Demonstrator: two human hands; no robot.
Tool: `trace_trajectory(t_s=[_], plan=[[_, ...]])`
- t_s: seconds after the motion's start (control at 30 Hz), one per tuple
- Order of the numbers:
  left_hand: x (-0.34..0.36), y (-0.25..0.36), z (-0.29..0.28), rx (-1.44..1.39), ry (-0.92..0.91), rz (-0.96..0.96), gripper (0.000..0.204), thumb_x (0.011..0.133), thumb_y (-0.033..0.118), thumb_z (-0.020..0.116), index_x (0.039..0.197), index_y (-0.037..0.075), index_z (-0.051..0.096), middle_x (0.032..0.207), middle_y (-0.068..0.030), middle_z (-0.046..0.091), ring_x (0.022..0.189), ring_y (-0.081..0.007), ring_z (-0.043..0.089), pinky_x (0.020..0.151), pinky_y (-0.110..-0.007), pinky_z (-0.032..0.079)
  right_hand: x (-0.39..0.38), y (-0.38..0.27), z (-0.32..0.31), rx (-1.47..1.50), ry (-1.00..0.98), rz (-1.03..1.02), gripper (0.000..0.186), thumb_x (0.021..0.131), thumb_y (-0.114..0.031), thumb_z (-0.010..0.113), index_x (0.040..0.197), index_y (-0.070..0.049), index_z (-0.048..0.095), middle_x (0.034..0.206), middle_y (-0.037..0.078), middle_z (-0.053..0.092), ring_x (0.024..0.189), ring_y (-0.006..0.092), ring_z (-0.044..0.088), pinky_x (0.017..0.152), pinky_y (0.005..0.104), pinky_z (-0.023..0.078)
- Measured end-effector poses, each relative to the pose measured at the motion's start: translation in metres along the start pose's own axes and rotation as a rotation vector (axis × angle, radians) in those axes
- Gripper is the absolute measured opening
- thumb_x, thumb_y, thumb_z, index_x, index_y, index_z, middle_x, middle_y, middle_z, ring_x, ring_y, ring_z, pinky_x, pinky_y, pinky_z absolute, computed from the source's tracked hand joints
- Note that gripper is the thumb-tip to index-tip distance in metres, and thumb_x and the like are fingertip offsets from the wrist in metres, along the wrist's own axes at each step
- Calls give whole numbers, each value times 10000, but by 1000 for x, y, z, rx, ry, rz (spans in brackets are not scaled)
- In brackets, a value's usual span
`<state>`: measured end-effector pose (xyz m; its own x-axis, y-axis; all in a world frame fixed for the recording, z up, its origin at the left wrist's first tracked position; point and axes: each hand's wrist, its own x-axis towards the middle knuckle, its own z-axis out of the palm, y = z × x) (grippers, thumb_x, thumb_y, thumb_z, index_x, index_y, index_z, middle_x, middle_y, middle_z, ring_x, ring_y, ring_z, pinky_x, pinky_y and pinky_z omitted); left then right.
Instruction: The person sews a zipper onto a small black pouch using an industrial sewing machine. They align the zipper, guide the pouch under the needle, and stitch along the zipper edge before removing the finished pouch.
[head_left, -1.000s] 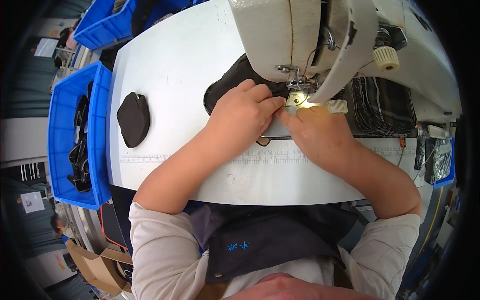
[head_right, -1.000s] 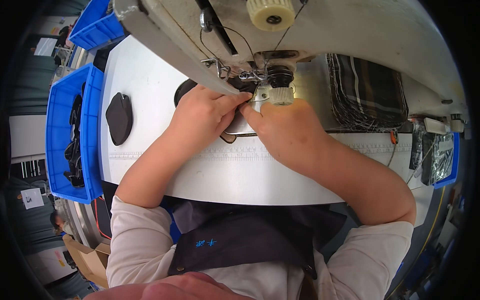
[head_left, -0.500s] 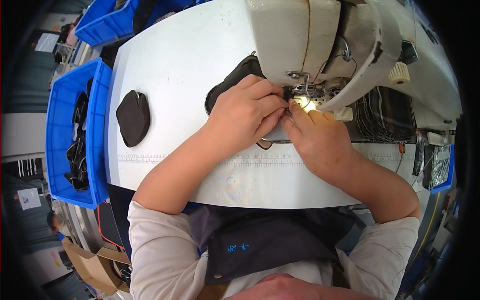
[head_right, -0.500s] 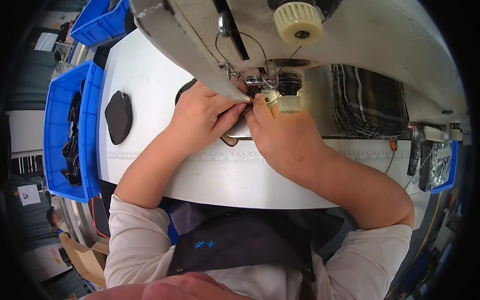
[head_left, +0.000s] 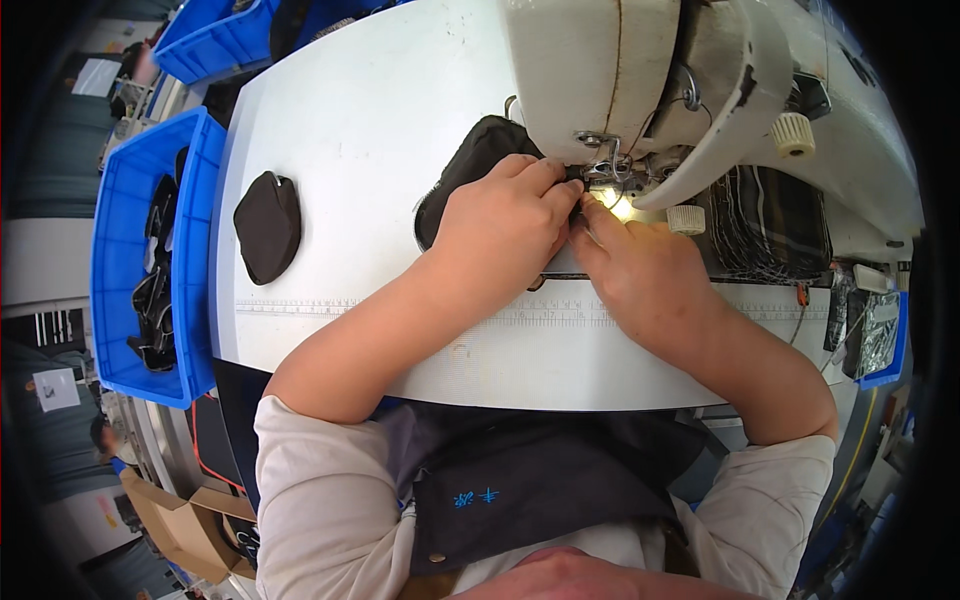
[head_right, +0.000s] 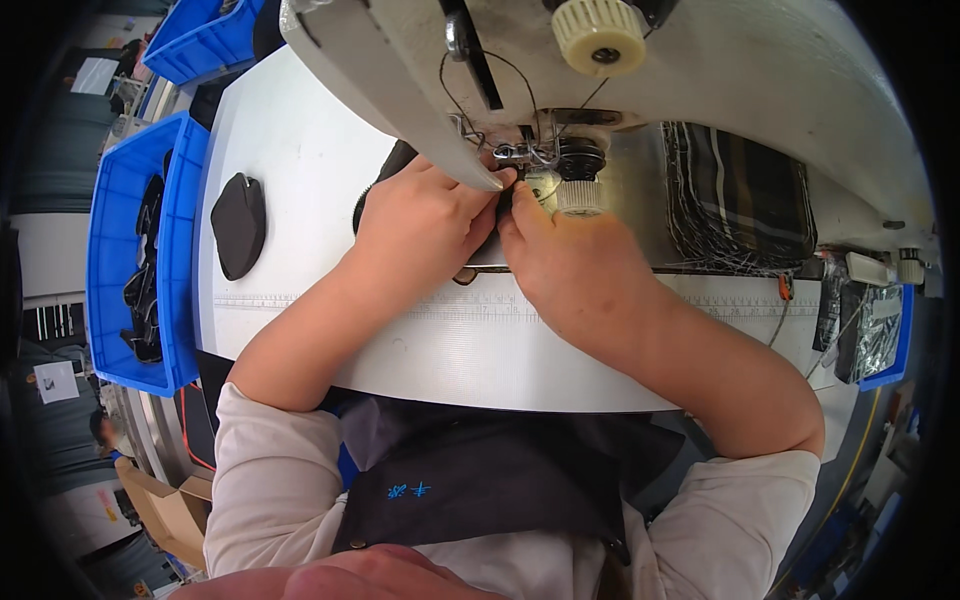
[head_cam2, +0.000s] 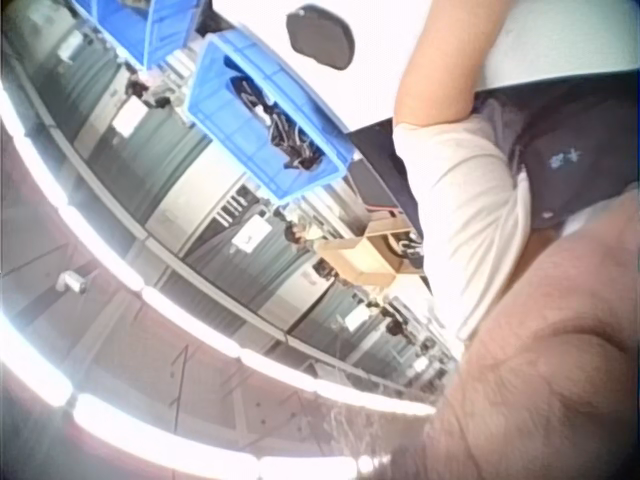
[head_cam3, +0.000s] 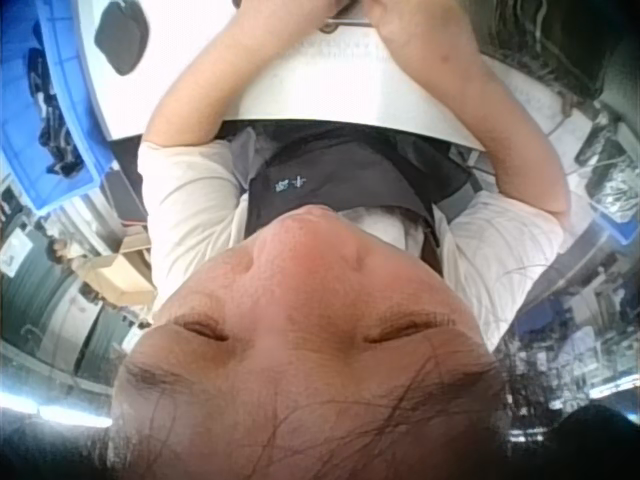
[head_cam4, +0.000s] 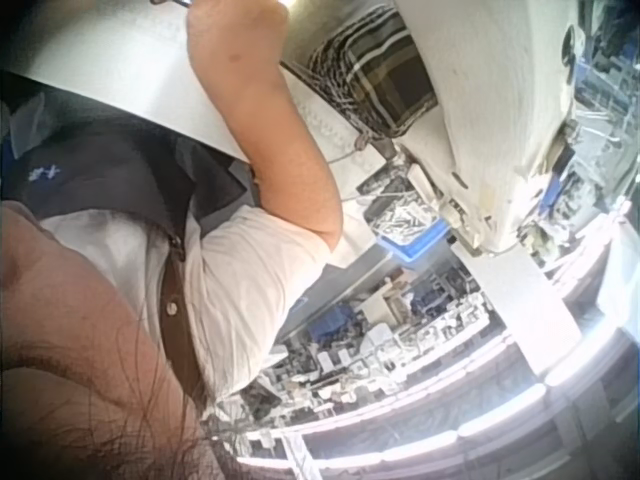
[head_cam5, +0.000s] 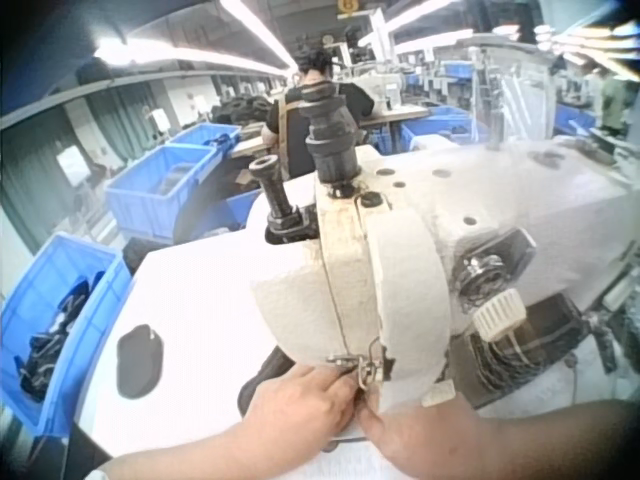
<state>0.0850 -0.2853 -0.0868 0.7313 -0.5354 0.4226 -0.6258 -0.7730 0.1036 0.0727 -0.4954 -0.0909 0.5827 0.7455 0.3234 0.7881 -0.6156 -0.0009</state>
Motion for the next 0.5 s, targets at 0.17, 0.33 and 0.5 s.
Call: trace_trajectory(t_s=[0.17,0.33,0.5], plan=[[1,1,-3,-14,-36,-1,295,830,158,757,1104,50,763,1100,-34,718,1027,-219,669,784,-325,593,-1,4,-3,20,25,-15,254,851,-66,687,1086,22,727,1182,161,702,785,235,733,616,348,594],[2,1,-4,-32,-62,-18,300,834,162,754,1109,45,767,1118,-41,719,1034,-220,669,782,-328,596,0,3,-4,52,8,39,181,889,-92,690,1043,-18,750,1200,115,719,796,258,731,609,366,610],[2,1,-1,5,20,-35,263,844,138,782,1108,141,775,999,7,721,966,-201,704,680,-347,606,-2,7,3,15,45,22,202,902,-73,689,1076,16,740,1154,134,704,813,257,731,652,364,607]])
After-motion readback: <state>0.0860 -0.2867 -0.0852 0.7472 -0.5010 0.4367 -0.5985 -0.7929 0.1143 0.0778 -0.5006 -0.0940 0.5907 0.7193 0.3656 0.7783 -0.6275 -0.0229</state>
